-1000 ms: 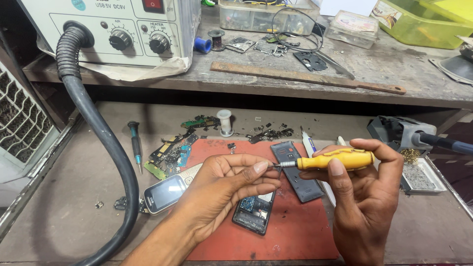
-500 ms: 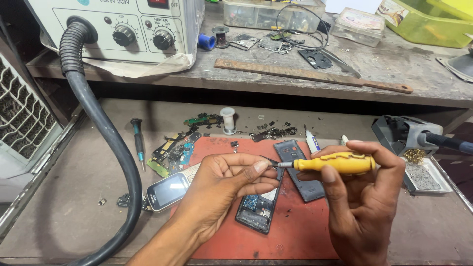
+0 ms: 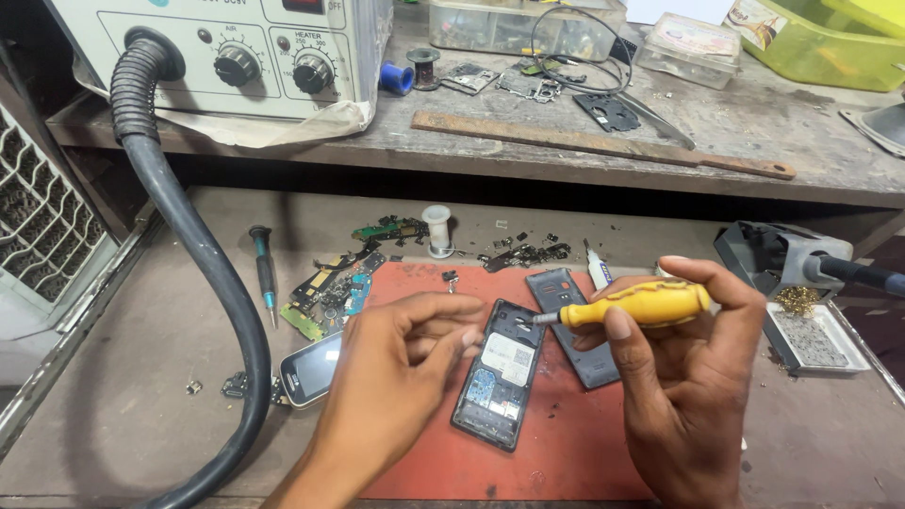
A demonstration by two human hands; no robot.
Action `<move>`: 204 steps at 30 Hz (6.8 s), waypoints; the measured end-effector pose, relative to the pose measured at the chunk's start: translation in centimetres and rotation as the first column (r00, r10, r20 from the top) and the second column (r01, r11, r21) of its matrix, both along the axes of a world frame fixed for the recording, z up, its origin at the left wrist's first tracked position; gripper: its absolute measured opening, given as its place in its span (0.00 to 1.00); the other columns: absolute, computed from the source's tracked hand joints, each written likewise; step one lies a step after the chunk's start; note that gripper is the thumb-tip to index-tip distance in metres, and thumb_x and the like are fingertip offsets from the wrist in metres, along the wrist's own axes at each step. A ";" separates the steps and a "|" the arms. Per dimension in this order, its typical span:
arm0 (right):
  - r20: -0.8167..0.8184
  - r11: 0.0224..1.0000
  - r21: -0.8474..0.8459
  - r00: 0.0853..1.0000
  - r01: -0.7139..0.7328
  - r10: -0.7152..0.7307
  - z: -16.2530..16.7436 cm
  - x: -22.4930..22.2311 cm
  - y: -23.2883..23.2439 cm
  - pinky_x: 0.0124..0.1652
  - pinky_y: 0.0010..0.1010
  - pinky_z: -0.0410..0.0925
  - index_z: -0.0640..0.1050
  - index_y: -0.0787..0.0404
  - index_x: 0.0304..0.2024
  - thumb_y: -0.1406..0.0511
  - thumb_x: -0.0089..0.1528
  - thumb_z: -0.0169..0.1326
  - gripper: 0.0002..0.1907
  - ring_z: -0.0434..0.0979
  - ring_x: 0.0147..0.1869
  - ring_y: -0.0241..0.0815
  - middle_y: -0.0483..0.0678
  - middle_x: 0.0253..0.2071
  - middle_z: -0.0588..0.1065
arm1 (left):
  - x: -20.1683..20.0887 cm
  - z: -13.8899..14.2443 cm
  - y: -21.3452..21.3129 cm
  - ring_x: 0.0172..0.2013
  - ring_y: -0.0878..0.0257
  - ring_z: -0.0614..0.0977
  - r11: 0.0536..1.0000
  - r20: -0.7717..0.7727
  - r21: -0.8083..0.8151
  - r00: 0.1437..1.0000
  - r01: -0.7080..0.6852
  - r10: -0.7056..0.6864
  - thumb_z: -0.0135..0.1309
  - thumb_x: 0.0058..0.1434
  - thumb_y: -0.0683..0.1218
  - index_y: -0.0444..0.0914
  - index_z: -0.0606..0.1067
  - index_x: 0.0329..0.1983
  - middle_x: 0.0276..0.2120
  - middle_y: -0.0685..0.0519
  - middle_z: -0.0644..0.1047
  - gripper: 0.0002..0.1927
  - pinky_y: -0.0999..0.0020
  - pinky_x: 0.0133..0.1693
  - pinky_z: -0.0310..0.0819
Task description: The person disassembles a mobile phone using tweezers and a screwdriver. They remove the back cover, unscrew internal components, and place the screws on the workbench.
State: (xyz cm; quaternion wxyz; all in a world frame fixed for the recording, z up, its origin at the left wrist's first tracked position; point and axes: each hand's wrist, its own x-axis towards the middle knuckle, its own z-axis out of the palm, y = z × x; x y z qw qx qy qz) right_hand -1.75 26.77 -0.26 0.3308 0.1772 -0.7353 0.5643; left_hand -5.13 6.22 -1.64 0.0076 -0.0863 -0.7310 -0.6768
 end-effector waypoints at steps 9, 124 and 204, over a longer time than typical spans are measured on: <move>0.156 0.995 0.095 0.988 -0.005 -0.010 -0.5 -0.5 -0.7 0.36 0.26 0.73 0.57 0.63 0.66 0.74 0.67 0.51 0.27 0.80 0.42 0.39 0.54 0.43 0.77 | 2.3 -0.3 -0.9 0.30 0.66 0.83 0.956 -0.205 -0.292 0.975 0.019 -0.082 0.63 0.55 0.39 0.36 0.77 0.58 0.35 0.53 0.83 0.25 0.72 0.34 0.79; -0.121 0.815 0.579 0.990 0.010 0.073 3.0 -1.9 -2.2 0.44 0.33 0.70 0.68 0.58 0.67 0.66 0.58 0.66 0.36 0.77 0.44 0.45 0.52 0.45 0.75 | 1.6 -0.6 -0.3 0.25 0.72 0.80 0.962 -0.018 -0.272 1.000 0.003 -0.008 0.69 0.44 0.40 0.46 0.79 0.58 0.37 0.60 0.84 0.33 0.75 0.26 0.74; 0.186 0.843 0.455 0.956 -0.288 0.227 3.1 -3.7 -1.5 0.41 0.29 0.75 0.72 0.58 0.66 0.70 0.63 0.57 0.27 0.82 0.38 0.37 0.47 0.40 0.82 | 1.3 -1.1 0.2 0.28 0.66 0.83 0.928 -0.051 -0.373 0.999 -0.010 -0.010 0.81 0.30 0.52 0.43 0.59 0.74 0.39 0.54 0.84 0.66 0.71 0.30 0.78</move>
